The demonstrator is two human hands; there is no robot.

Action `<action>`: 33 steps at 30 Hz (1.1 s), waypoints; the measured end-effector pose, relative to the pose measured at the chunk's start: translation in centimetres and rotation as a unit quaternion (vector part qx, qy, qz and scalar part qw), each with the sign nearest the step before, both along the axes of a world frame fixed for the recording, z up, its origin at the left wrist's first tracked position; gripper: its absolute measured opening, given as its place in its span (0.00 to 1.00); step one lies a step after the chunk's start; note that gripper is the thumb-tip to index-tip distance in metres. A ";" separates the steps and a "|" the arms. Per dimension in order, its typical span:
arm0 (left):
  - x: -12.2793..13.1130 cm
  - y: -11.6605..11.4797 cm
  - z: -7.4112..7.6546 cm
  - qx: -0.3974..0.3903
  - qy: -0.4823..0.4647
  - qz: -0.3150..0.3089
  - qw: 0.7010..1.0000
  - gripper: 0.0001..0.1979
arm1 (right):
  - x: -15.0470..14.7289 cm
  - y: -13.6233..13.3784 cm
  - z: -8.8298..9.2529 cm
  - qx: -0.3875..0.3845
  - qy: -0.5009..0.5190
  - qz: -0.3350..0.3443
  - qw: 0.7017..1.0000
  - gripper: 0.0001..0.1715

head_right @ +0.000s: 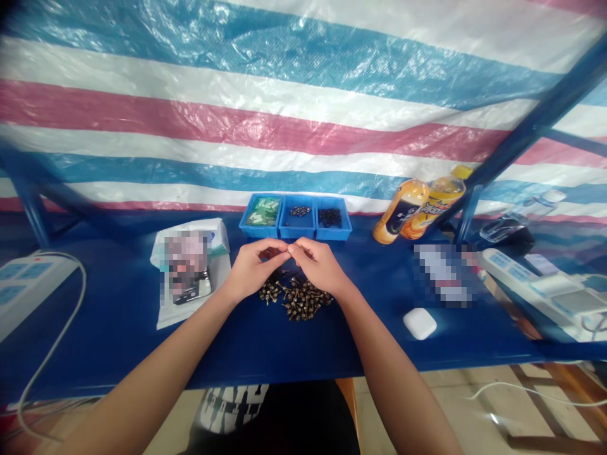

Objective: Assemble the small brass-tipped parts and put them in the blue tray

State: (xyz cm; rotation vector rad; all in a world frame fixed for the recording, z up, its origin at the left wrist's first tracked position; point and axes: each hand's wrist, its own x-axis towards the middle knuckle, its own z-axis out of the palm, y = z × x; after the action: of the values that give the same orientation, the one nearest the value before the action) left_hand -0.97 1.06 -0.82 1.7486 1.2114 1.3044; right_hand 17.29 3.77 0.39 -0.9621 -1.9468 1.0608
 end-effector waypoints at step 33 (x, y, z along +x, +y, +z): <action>-0.9 0.5 0.0 -0.043 0.088 0.149 0.984 0.10 | 1.7 0.5 -0.8 0.120 -0.291 0.052 0.948 0.20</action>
State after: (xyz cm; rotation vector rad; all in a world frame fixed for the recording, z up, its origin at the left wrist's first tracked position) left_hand -1.83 1.54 -0.82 1.6965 1.6561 1.2587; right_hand 19.00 4.26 -0.40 -1.1283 -2.5572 0.6031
